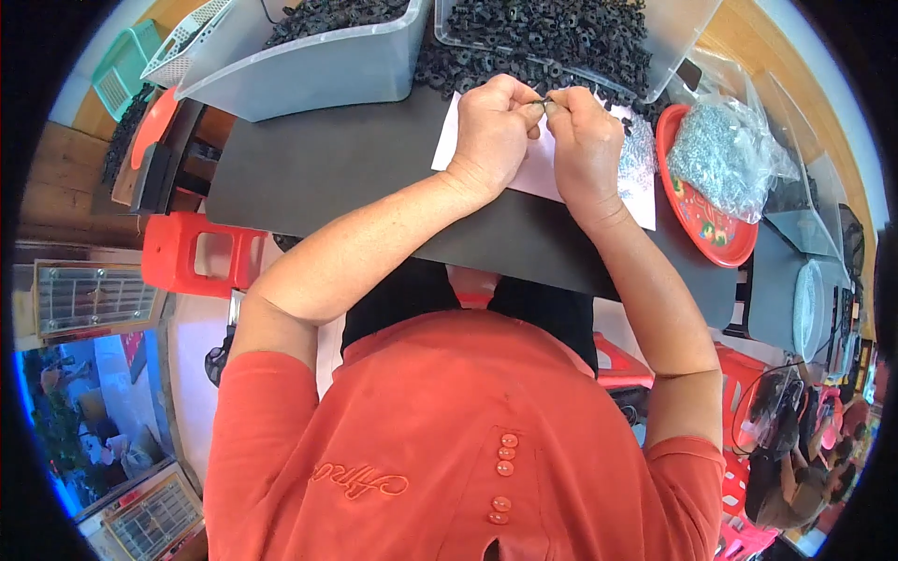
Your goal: Manual assembly of small black plastic rings onto a template or other components at a workbench.
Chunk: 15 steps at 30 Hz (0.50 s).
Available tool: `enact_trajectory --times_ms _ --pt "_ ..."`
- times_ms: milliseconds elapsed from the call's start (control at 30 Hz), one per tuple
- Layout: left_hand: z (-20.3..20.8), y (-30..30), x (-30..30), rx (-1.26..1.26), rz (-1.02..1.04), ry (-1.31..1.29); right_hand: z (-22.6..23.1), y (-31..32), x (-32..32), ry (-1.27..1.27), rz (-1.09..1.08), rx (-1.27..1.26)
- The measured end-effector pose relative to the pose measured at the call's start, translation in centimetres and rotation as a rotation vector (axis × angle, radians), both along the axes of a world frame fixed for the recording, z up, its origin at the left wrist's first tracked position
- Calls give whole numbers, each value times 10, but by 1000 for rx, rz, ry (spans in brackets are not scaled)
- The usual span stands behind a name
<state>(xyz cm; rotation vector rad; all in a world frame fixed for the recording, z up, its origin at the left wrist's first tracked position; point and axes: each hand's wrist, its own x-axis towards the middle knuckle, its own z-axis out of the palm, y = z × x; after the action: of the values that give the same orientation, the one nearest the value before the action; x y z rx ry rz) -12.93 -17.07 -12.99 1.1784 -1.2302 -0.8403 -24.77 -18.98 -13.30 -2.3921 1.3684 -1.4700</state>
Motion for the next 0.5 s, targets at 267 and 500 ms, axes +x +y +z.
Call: enact_trajectory --times_ms 267,500 --pt "8 -3 14 197 -224 497 4 -2 -1 -2 41 -97" --pt "17 2 15 288 -348 342 5 -8 -11 182 21 -384"
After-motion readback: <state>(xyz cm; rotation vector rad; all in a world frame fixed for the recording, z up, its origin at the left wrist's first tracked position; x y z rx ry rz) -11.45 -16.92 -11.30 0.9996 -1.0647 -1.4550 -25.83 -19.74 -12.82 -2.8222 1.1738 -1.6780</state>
